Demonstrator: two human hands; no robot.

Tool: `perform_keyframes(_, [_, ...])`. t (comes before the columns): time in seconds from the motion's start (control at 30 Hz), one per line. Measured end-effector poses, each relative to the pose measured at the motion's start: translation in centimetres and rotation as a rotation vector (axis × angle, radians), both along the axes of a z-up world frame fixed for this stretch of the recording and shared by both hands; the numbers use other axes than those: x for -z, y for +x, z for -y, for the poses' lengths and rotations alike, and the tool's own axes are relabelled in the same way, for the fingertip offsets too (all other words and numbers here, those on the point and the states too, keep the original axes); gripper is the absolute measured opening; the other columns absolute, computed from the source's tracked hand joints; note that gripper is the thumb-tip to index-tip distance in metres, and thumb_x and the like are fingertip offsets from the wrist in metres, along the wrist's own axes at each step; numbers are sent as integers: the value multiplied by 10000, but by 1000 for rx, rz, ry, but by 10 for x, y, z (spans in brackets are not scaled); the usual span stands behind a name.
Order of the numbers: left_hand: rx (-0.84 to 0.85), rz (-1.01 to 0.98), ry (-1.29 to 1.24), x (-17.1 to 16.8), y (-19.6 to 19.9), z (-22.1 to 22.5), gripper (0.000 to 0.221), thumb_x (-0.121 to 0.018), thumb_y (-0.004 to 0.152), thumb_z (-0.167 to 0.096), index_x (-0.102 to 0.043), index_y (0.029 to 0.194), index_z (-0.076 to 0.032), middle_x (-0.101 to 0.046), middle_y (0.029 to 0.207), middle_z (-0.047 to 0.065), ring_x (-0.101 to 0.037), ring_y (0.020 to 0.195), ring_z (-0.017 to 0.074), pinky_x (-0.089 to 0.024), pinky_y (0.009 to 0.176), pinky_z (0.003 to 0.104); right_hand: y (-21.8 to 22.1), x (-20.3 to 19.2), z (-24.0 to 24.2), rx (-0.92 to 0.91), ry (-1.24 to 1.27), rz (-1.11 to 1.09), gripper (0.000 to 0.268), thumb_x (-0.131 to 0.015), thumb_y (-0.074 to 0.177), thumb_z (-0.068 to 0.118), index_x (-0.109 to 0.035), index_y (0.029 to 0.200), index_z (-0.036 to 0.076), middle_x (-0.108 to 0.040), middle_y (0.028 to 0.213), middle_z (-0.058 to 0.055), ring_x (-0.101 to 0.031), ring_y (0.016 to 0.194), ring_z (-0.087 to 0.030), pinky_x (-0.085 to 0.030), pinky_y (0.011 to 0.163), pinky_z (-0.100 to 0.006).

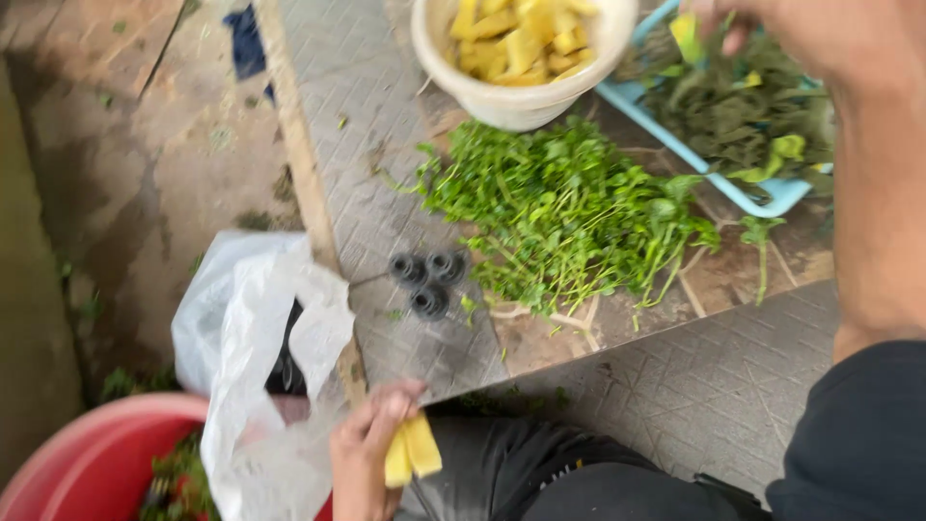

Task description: Wraps a sponge seedling starter around a plant stem and inserts it into a net pot.

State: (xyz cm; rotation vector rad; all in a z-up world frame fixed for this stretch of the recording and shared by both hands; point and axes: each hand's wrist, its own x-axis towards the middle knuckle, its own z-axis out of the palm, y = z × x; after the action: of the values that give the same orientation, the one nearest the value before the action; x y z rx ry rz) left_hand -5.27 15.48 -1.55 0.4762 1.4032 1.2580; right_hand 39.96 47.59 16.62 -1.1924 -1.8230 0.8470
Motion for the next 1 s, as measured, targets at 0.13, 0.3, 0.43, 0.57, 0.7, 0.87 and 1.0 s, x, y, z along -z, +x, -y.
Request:
perform_keyframes(0.13, [225,-564,401,-105,53,-53,242,-833,822,-177,-788,977,3,-774,984,54,-706,889,134,-562,821,290,-131,-12,93,-216,-4,130,95,-740,880,26,-747,973,41,-741,856,-53,-695,735,-141,-555,639,-271])
perform_keyframes(0.3, [319,-885,386,-92,53,-83,409,-846,833,-208,-735,1166,1,-733,907,137,-659,819,163,-542,755,334,-220,39,129,-545,137,118,82,-756,842,19,-762,923,7,-766,1068,-120,-751,849,-164,-599,675,-286])
perform_keyframes(0.43, [309,-731,405,-84,14,-71,182,-786,896,-140,-794,1003,8,-755,916,108,-684,854,140,-562,770,310,-261,70,129,-867,232,-268,422,-785,759,75,-662,1147,-38,-608,1275,-239,-598,1158,-323,-485,1023,-385])
perform_keyframes(0.57, [295,-333,270,-105,-7,-53,154,-759,917,-123,-793,962,20,-772,891,75,-679,783,120,-563,703,287,-278,141,149,-1114,-242,-474,851,-864,620,71,-491,1367,-94,-556,1327,-185,-519,1224,-267,-401,1054,-384])
perform_keyframes(0.7, [156,-161,224,-100,-23,-43,148,-739,929,-107,-775,941,36,-766,855,79,-668,714,108,-541,651,257,-271,175,173,-1013,-749,-437,487,-775,855,99,-669,1321,4,-763,1059,-74,-719,962,-141,-575,900,-308])
perform_keyframes(0.87, [-97,-148,255,-102,-36,-32,152,-736,946,-103,-775,970,42,-758,848,92,-639,705,106,-492,646,232,-206,166,163,-739,-695,-122,228,-724,903,103,-817,1099,33,-813,931,-84,-687,800,-143,-543,734,-282])
perform_keyframes(1.0, [-36,-188,144,-88,-17,-45,156,-756,892,-98,-771,946,48,-767,888,121,-681,742,139,-526,666,258,-78,132,111,-135,-267,190,112,-741,963,78,-774,1060,31,-754,960,-102,-698,835,-143,-577,714,-311])
